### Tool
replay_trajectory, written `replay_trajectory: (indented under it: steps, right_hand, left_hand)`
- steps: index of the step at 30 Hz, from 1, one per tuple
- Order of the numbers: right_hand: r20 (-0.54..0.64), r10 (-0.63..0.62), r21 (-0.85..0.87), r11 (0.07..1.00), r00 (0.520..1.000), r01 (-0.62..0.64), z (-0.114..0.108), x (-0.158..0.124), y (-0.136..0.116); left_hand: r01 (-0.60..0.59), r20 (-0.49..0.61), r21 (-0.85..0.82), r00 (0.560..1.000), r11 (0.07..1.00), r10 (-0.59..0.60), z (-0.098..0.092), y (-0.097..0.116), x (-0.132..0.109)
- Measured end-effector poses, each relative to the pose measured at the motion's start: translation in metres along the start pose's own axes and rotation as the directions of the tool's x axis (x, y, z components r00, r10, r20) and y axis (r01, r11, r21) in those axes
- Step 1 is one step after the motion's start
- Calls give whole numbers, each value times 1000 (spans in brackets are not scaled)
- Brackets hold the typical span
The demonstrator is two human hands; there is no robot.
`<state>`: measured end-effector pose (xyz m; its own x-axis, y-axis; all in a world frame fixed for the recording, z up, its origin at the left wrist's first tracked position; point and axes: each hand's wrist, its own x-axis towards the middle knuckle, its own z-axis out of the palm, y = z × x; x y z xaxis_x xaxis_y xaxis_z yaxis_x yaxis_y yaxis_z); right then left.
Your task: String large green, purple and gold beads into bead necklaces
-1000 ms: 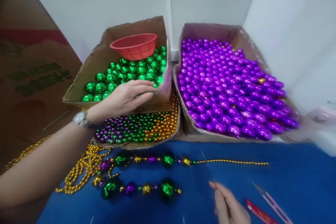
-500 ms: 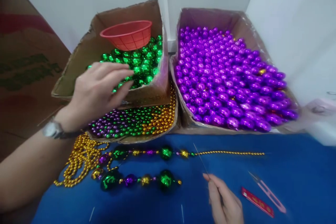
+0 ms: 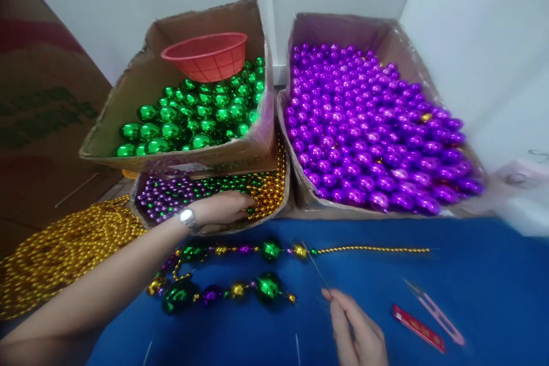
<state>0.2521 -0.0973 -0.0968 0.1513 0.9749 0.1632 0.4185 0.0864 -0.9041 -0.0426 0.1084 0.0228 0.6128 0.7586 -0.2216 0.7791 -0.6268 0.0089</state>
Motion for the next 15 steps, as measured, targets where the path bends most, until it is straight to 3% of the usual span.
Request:
replay_trajectory:
  steps: [6, 15]
  right_hand:
    - [55, -82, -53, 995, 995, 85, -1, 0, 8]
    - [-41, 80, 45, 996, 996, -78, 9, -4, -7]
  left_hand:
    - [28, 42, 18, 999, 999, -29, 16, 0, 12]
    - [38, -27, 20, 999, 999, -38, 3, -6, 23]
